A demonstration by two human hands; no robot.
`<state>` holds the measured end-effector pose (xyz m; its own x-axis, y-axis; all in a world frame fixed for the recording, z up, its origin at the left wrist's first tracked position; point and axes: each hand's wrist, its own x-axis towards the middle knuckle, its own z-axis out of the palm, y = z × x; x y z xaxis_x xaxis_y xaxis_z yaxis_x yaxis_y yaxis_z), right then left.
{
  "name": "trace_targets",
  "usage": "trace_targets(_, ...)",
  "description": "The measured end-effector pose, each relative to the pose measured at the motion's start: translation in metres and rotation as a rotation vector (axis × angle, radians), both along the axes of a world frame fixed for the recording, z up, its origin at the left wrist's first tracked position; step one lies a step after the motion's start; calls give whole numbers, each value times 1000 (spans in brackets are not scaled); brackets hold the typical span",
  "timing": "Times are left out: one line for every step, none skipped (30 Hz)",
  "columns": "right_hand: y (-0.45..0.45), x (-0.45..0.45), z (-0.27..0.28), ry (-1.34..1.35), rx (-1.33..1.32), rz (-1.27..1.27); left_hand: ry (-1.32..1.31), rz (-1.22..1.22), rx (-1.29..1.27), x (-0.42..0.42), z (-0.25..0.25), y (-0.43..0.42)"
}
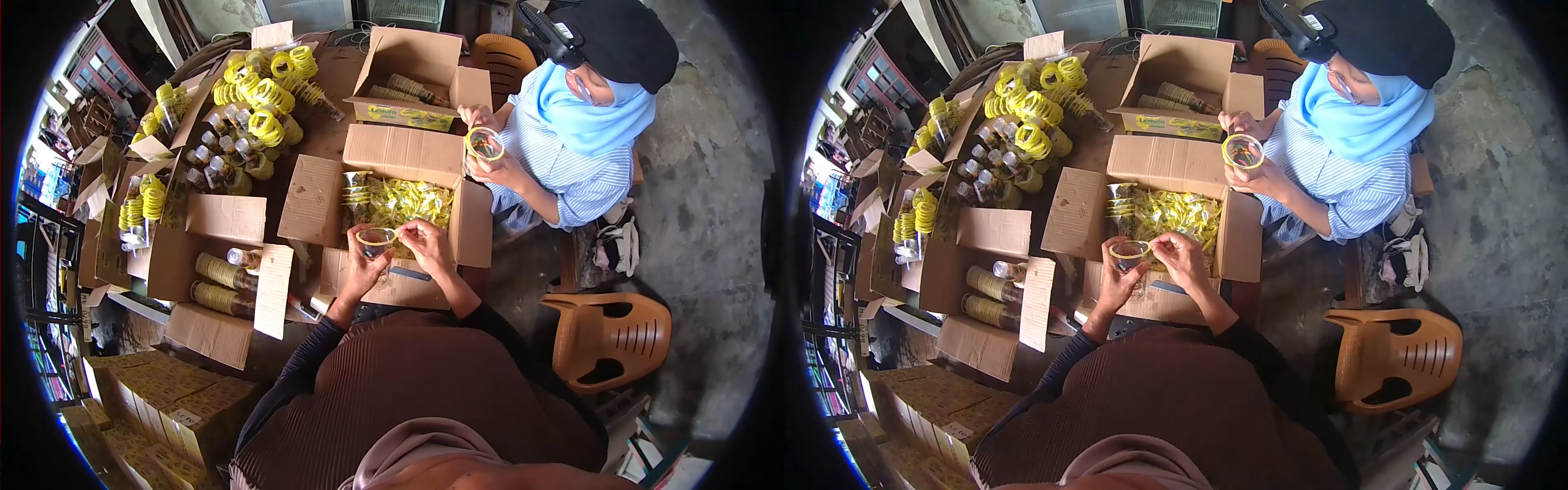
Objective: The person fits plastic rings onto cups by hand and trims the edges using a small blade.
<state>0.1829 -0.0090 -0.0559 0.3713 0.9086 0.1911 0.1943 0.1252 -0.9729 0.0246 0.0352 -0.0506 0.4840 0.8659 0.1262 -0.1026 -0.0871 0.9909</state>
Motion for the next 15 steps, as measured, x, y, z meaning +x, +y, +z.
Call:
trace_targets(2,0,-3,62,-32,-8,-16,1,-31,-1,-4,1)
trace_targets(3,2,-5,61,-32,-10,-17,0,-31,-1,-7,1)
trace_targets(6,4,-11,80,-59,-45,-24,-59,2,-3,-10,1)
trace_targets(9,8,-20,100,-87,-79,-30,-116,35,-4,-10,-1)
trace_targets(13,16,-30,118,-127,-116,20,-152,75,-3,-10,-6)
trace_targets(15,23,-29,300,-108,-56,-3,-189,81,-1,-9,-10)
trace_targets(13,29,-28,321,-149,-29,19,-161,117,0,-7,-11)
trace_targets(9,32,-28,343,-191,-4,44,-133,152,0,-5,-10)
trace_targets(5,30,-22,346,-194,0,47,-130,150,-3,-5,-8)
trace_targets(0,28,-14,294,-147,58,57,-102,144,-5,-6,-4)
trace_targets(-4,27,-6,240,-101,116,64,-75,138,-6,-6,0)
trace_targets(-9,25,4,239,-104,115,62,-76,135,-8,-8,4)
trace_targets(-13,23,15,75,-44,140,69,-75,132,-9,-11,8)
trace_targets(-15,20,26,-88,18,164,77,-74,131,-10,-13,11)
trace_targets(-18,16,37,-164,107,180,77,-60,162,-9,-8,12)
